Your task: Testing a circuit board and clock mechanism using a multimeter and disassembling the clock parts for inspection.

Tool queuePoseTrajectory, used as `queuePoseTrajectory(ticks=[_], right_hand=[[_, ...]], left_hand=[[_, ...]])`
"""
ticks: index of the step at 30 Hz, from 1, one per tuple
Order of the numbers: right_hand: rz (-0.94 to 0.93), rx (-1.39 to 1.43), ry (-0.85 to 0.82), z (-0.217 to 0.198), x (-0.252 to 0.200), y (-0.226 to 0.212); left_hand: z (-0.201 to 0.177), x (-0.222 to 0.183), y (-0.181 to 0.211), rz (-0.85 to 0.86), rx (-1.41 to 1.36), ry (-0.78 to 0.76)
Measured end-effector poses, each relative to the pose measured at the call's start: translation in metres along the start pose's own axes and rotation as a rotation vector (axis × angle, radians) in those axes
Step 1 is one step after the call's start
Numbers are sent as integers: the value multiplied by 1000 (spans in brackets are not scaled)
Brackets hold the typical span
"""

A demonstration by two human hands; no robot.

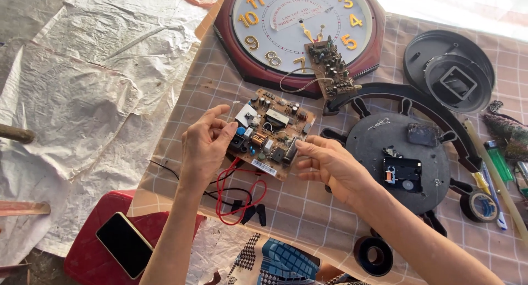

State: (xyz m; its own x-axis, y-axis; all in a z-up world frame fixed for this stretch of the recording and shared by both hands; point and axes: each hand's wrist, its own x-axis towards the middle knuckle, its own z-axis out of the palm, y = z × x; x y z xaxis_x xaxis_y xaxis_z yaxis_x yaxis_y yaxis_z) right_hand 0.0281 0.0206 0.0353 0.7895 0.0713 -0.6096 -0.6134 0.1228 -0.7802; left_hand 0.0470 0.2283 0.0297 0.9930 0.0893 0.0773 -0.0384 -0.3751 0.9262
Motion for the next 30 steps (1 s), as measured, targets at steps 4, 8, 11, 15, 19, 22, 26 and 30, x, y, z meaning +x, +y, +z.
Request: queuePoseTrajectory(ticks=[4,8,11,15,19,22,26,30], right_hand=[[-116,98,19,7,-19,-25],[-351,220,-73,-1,-10,-45],[-429,245,-18,-9,3,-58],[-475,220,139,-39,50,-65],[-396,183,289,-73,111,-63],[-396,69,384,-87,130,-58],[-506,-333,541,-78,115,-65],[-565,-1035,735,-107,133,-56]], left_hand=[[1,1,17,16,-222,48],[7,11,37,133,-447,11],[7,19,43,203,-413,-13],[2,17,28,250,-133,0],[-2,-4,5,196,37,15],[-8,-12,-13,156,138,75],[-12,-8,-39,131,247,75],[-7,1,-45,150,149,0]])
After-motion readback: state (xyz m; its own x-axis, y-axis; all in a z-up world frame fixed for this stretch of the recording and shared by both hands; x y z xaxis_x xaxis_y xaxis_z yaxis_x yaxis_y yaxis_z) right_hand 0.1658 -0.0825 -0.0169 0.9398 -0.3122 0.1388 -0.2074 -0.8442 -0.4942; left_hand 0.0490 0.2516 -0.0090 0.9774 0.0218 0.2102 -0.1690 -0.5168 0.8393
